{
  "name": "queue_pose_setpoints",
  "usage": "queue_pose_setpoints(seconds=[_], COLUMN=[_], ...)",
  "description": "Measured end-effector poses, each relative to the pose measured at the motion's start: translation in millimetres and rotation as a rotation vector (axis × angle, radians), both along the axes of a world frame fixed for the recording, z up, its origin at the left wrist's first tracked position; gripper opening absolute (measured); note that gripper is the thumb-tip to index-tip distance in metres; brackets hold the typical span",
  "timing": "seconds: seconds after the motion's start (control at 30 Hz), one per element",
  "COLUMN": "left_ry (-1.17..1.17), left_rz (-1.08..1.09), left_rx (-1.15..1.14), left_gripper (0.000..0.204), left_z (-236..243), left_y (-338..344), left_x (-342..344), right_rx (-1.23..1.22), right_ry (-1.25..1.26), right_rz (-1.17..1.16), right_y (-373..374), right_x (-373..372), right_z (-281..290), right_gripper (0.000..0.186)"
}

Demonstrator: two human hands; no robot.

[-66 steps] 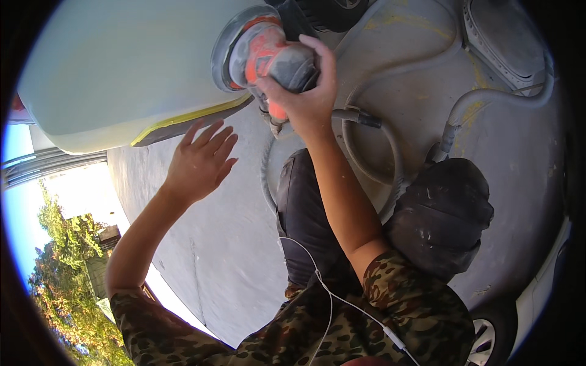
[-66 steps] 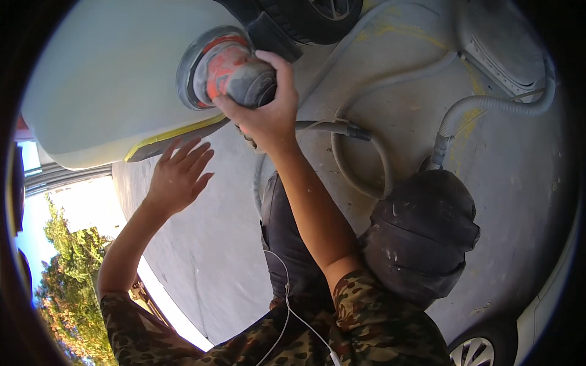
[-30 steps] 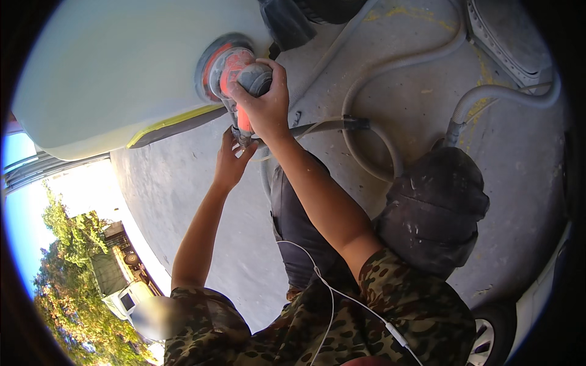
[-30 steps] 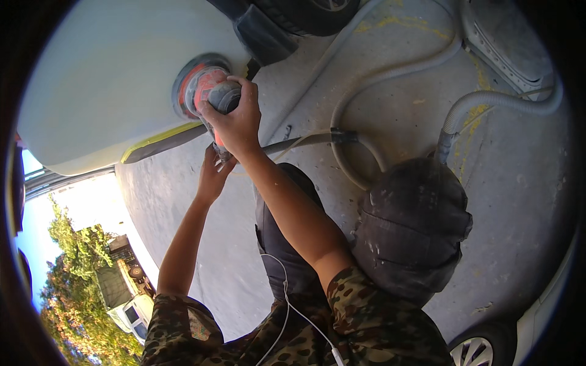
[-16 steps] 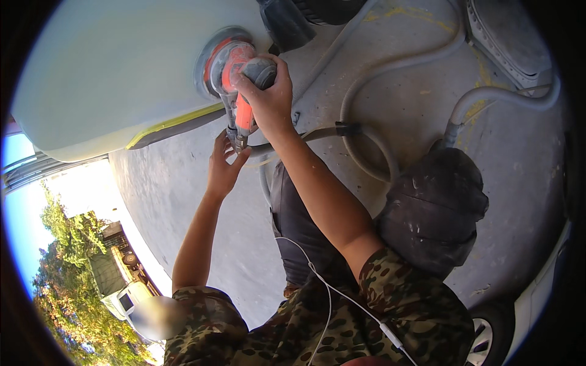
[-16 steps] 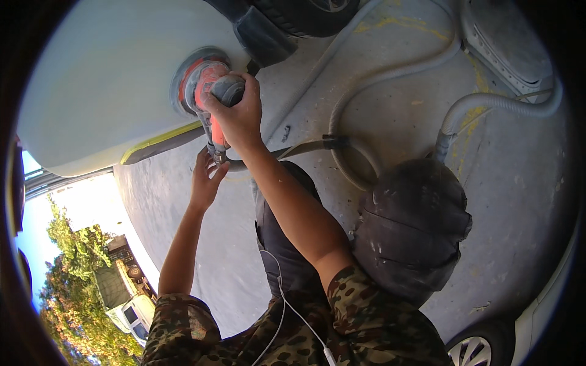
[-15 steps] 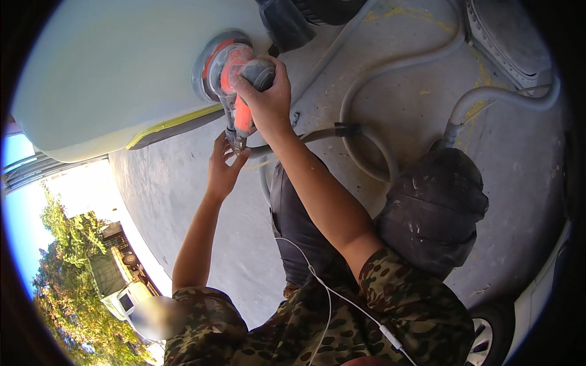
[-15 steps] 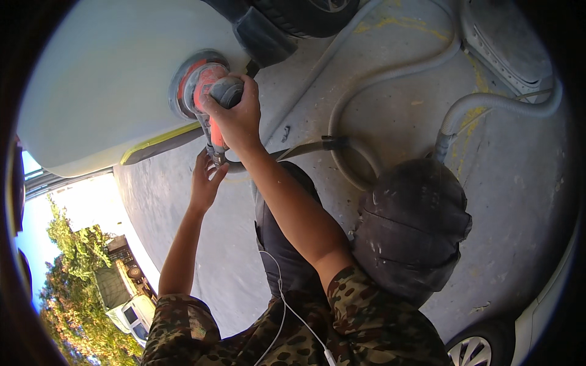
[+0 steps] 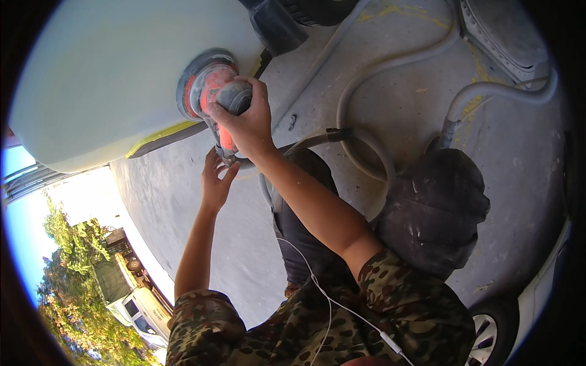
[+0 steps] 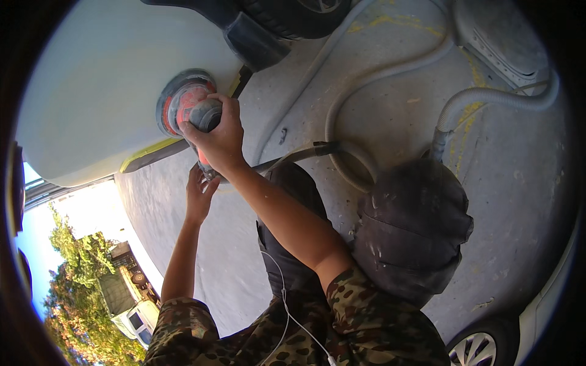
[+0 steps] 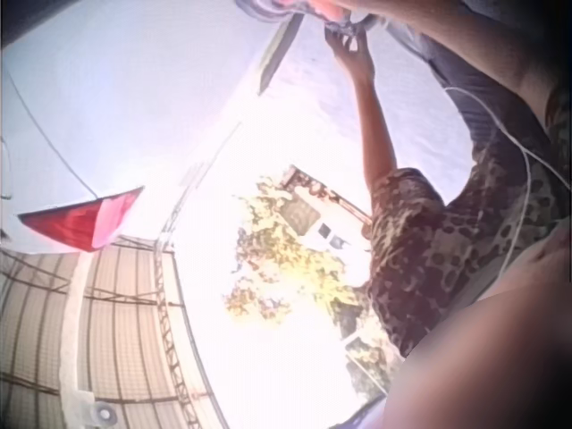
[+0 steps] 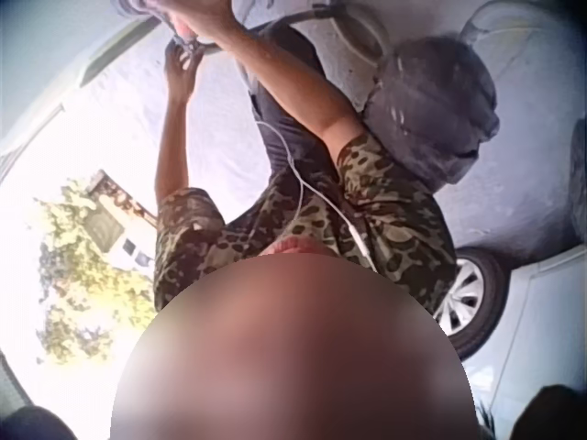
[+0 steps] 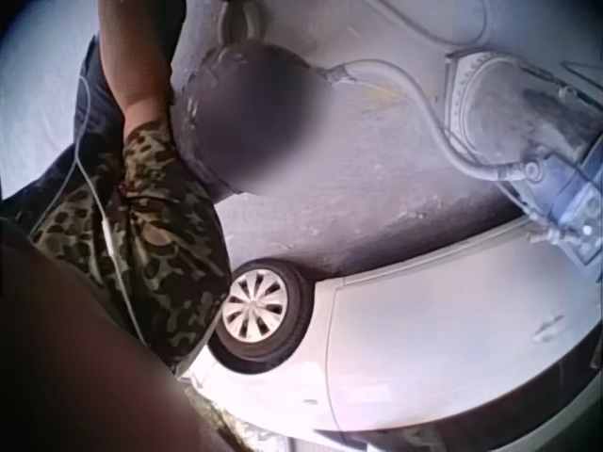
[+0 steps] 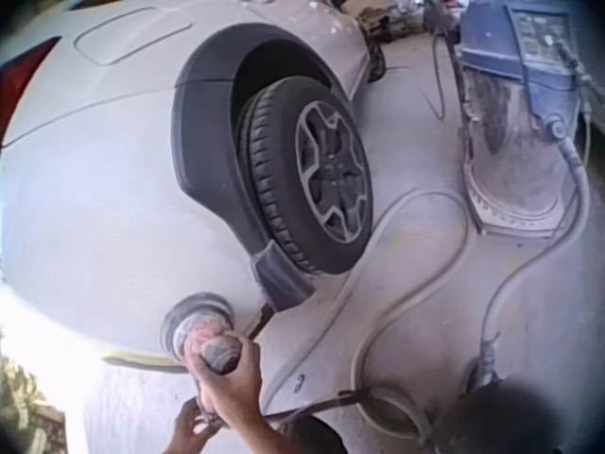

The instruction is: The person uses an orbital sander to sand the rear bumper of a white car. They pause to swap the sanding disc, then continue sanding the same area.

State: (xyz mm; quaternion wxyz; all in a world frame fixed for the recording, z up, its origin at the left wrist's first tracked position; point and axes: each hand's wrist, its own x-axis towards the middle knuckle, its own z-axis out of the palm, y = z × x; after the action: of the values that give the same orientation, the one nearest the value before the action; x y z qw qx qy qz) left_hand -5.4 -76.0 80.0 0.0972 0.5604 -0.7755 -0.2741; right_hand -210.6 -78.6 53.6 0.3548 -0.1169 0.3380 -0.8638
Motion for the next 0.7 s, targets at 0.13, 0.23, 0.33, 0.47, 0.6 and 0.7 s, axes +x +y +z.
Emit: queue_pose_setpoints(seconds=[0.13, 0.23, 0.33, 0.47, 0.6, 0.7], left_ry=[-0.020, 0.059, 0.051, 0.046, 0.047, 0.066], left_rz=[0.010, -0.060, -0.042, -0.029, -0.062, -0.017], left_rx=[0.019, 0.020, 0.010, 0.019, 0.011, 0.012], left_gripper=[0.074, 0.072, 0.071, 0.072, 0.073, 0.071], left_z=[4.9, 0.3, -1.8, 1.1, -2.9, -6.9], left_y=[2.9, -1.8, -1.5, 4.6, 2.8, 4.0], left_x=[5.9, 2.2, -1.2, -0.5, -1.0, 0.7], right_rx=[0.046, 0.035, 0.030, 0.012, 0.031, 0.024], right_ry=[0.147, 0.000, -0.175, 0.044, 0.045, -0.116], right_rz=[-0.014, 0.009, 0.071, 0.051, 0.034, 0.087], right_y=[12.5, -0.6, -6.6, 8.9, 4.7, -5.4], right_x=[13.0, -3.7, -12.8, 2.8, -0.9, -8.7], right_z=[10.8, 1.4, -4.7, 1.6, -6.1, -16.2], right_gripper=[0.068, 0.068, 0.065, 0.069, 0.069, 0.064])
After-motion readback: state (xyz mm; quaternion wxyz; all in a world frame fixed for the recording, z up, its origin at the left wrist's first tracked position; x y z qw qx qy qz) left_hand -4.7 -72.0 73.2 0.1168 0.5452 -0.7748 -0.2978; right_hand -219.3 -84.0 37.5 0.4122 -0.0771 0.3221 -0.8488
